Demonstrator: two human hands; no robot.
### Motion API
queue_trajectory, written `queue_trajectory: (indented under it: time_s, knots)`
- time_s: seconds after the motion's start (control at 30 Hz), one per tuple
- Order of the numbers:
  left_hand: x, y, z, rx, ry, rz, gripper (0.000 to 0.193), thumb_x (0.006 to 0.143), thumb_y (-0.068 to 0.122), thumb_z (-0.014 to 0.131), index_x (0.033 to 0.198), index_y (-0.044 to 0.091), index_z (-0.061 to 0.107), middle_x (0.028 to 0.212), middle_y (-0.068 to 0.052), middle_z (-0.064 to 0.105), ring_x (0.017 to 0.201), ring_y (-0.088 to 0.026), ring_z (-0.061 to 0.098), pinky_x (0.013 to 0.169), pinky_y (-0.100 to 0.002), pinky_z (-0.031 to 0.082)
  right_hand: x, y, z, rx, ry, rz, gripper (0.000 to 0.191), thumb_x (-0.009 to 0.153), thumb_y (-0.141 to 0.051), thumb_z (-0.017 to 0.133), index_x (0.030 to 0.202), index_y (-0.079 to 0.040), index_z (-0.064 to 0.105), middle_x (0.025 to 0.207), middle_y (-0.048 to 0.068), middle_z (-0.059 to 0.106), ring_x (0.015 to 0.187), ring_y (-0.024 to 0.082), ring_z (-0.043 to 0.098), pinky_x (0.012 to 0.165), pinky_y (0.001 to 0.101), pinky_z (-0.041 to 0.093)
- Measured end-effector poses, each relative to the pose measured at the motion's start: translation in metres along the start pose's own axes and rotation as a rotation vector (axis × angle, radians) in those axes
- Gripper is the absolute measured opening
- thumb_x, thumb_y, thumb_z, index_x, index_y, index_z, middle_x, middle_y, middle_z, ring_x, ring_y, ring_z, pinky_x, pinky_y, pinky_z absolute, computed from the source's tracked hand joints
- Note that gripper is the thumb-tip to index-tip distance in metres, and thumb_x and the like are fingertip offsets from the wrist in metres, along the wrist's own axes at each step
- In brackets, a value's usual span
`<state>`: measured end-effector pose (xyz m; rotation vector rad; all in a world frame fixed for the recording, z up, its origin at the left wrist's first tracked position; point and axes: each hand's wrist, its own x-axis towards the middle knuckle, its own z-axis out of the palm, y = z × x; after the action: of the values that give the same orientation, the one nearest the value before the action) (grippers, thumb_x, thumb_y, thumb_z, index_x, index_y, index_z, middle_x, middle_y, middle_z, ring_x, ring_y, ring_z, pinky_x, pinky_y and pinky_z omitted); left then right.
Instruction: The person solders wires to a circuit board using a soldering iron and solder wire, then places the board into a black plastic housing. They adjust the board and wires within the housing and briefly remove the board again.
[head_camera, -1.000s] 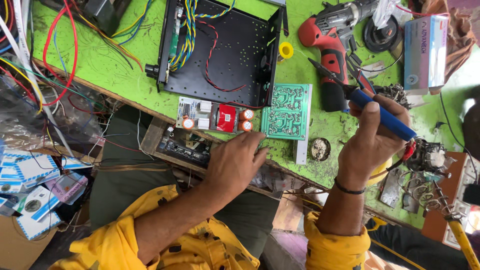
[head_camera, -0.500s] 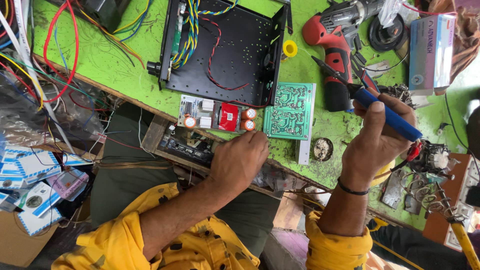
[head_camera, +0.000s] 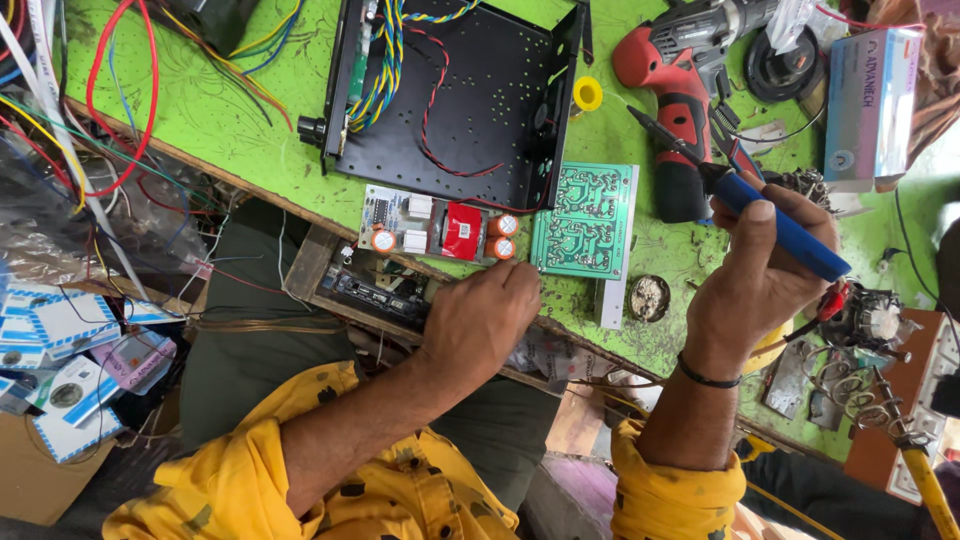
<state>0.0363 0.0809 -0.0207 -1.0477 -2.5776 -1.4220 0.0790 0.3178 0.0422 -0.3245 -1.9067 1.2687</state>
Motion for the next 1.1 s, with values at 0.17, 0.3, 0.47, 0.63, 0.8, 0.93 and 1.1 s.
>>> queue_trajectory:
  time_s: [0.17, 0.3, 0.47, 0.63, 0.8, 0.93, 1.1]
  knots:
    - [0.0007, -0.0004, -0.0006, 0.011, 0.014, 0.013, 0.017, 0.092, 0.013, 0.070, 0.086, 0.006, 0.056, 0.076, -0.009, 0.065, 0.069, -0.028, 0.071, 0.057, -0.040, 0.056, -0.0002, 0.0005, -0.0011, 0.018, 0.000, 0.004, 0.031, 0.115, -0.019, 0.073, 0.127, 0.004, 0.057, 0.116, 0.018, 0.071, 0.098, 0.023, 0.074, 0.089, 0.0326, 0.063]
    - [-0.0004, -0.0013, -0.0002, 0.005, 0.015, 0.013, 0.017, 0.092, 0.013, 0.070, 0.086, 0.006, 0.056, 0.076, -0.010, 0.064, 0.070, -0.028, 0.070, 0.058, -0.039, 0.056, -0.0019, 0.0005, -0.0022, -0.004, 0.000, 0.002, 0.030, 0.116, -0.018, 0.072, 0.128, 0.004, 0.057, 0.117, 0.017, 0.071, 0.099, 0.023, 0.074, 0.091, 0.0327, 0.063]
    - [-0.0008, -0.0037, 0.0031, 0.003, 0.008, 0.026, 0.017, 0.093, 0.011, 0.070, 0.086, 0.006, 0.056, 0.075, -0.010, 0.064, 0.068, -0.026, 0.070, 0.056, -0.038, 0.056, -0.0003, 0.0025, -0.0014, 0.026, 0.004, 0.012, 0.030, 0.115, -0.018, 0.073, 0.128, 0.004, 0.057, 0.116, 0.018, 0.071, 0.098, 0.024, 0.074, 0.091, 0.0327, 0.063]
    - [-0.0010, -0.0052, 0.0047, -0.005, 0.007, 0.029, 0.017, 0.093, 0.010, 0.070, 0.084, 0.005, 0.056, 0.074, -0.010, 0.065, 0.065, -0.024, 0.070, 0.054, -0.037, 0.057, 0.0015, 0.0046, 0.0005, 0.024, -0.012, -0.005, 0.029, 0.116, -0.017, 0.072, 0.127, 0.003, 0.057, 0.118, 0.020, 0.072, 0.099, 0.023, 0.074, 0.090, 0.0324, 0.062]
    - [-0.0014, -0.0041, 0.0022, -0.017, 0.005, 0.028, 0.017, 0.093, 0.012, 0.070, 0.086, 0.005, 0.056, 0.076, -0.010, 0.065, 0.068, -0.025, 0.071, 0.056, -0.038, 0.057, 0.0014, 0.0040, 0.0012, 0.025, -0.018, 0.000, 0.029, 0.116, -0.018, 0.072, 0.128, 0.003, 0.057, 0.118, 0.021, 0.072, 0.099, 0.023, 0.074, 0.090, 0.0326, 0.063]
    - [-0.0004, -0.0034, 0.0003, -0.012, -0.003, 0.031, 0.017, 0.093, 0.013, 0.070, 0.088, 0.005, 0.056, 0.077, -0.010, 0.065, 0.069, -0.026, 0.071, 0.057, -0.038, 0.057, 0.0025, 0.0046, 0.0014, 0.010, -0.021, -0.002, 0.030, 0.116, -0.019, 0.072, 0.127, 0.003, 0.057, 0.118, 0.020, 0.073, 0.098, 0.023, 0.075, 0.089, 0.0324, 0.063]
    - [0.0000, -0.0022, -0.0015, 0.004, -0.001, 0.030, 0.018, 0.093, 0.013, 0.070, 0.087, 0.006, 0.055, 0.077, -0.009, 0.064, 0.070, -0.026, 0.070, 0.057, -0.038, 0.057, 0.0030, 0.0046, 0.0023, 0.012, -0.022, 0.001, 0.030, 0.116, -0.019, 0.073, 0.127, 0.003, 0.057, 0.118, 0.021, 0.073, 0.099, 0.023, 0.075, 0.090, 0.0324, 0.063]
